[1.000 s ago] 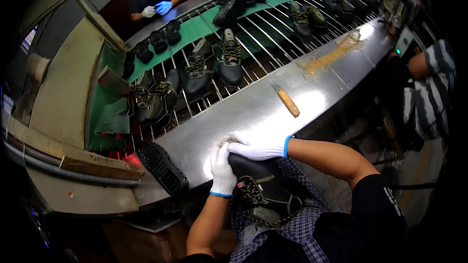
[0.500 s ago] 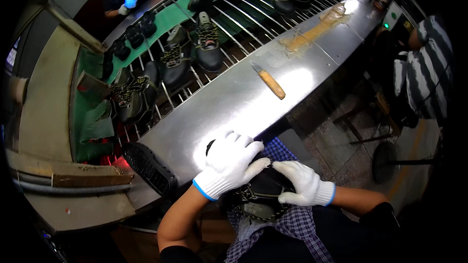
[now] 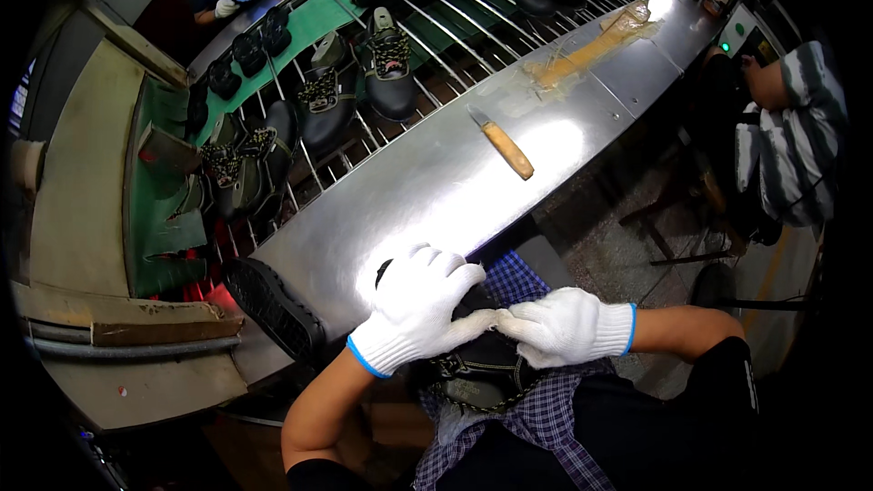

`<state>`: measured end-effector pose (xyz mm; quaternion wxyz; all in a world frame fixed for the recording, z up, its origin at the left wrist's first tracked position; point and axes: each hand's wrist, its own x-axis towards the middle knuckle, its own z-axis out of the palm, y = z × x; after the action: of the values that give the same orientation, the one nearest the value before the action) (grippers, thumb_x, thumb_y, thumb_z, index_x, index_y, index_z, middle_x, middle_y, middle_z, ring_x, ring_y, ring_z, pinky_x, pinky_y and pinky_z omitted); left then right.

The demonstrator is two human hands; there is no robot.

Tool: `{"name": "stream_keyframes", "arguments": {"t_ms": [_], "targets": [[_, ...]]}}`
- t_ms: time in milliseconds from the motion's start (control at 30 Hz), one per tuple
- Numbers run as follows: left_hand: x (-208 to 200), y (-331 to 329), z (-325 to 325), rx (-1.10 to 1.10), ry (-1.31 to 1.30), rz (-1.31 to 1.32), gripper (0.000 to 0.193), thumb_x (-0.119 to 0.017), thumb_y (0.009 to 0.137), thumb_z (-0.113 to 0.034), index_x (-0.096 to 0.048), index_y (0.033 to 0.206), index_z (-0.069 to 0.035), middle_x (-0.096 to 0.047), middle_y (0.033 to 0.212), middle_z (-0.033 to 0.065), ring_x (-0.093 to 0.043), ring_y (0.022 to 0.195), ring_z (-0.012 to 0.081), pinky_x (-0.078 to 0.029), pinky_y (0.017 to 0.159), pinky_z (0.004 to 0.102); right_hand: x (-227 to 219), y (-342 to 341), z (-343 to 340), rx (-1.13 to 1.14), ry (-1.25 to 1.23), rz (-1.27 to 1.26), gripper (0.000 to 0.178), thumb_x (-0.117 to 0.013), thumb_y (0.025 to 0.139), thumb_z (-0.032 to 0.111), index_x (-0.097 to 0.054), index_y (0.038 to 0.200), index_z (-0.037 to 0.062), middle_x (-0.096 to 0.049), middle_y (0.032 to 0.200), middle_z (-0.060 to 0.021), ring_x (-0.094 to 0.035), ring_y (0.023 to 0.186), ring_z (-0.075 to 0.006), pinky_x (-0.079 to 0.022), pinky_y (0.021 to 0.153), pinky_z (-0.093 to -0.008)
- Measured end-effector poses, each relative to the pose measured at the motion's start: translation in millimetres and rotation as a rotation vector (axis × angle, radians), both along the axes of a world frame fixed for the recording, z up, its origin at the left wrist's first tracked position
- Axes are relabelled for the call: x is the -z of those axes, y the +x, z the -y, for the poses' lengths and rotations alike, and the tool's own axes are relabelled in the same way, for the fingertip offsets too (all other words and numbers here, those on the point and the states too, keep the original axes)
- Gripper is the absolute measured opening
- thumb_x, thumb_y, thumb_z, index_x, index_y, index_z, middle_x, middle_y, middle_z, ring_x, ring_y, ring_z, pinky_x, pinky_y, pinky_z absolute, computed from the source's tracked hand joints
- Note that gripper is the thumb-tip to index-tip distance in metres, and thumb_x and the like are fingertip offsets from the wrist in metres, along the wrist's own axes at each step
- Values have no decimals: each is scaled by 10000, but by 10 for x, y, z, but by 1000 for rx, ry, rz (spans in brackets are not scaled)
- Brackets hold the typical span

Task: The person wipes and clears debris from the soles and edges of various black and tan work boots using their hands and a small knife.

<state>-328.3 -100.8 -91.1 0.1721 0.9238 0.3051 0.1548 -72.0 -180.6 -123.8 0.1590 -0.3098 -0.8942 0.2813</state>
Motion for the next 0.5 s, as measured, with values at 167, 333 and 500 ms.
{"name": "stream_keyframes", "arguments": {"t_ms": [167,333,500], "targets": [[29,-7,41,-38,-21,38,460,-890,760,-424,-748,1051,-98,-722,990,87,-697,920,290,-551,884,426,-91,-18,119,-24,-56,46,546,-738,855,122,-571,1340,-64,-657,1058,-148,-726,728,-257,-616,598,-368],[281,-242,-51,-226,-48,300,411,-882,786,-256,-726,1096,-37,-747,1016,94,-731,916,273,-561,893,409,-133,98,288,-36,-111,60,636,-747,905,167,-510,1467,-14,-586,1401,-258,-744,974,-337,-655,800,-383],[885,-366,166,-727,-1011,1374,417,-484,1139,-387,-650,1199,-9,-733,1043,198,-735,938,298,-608,911,429,236,46,89,345,-670,-327,1135,-919,871,274,-177,1695,32,-583,1355,-219,-729,1004,-263,-653,852,-386]]}}
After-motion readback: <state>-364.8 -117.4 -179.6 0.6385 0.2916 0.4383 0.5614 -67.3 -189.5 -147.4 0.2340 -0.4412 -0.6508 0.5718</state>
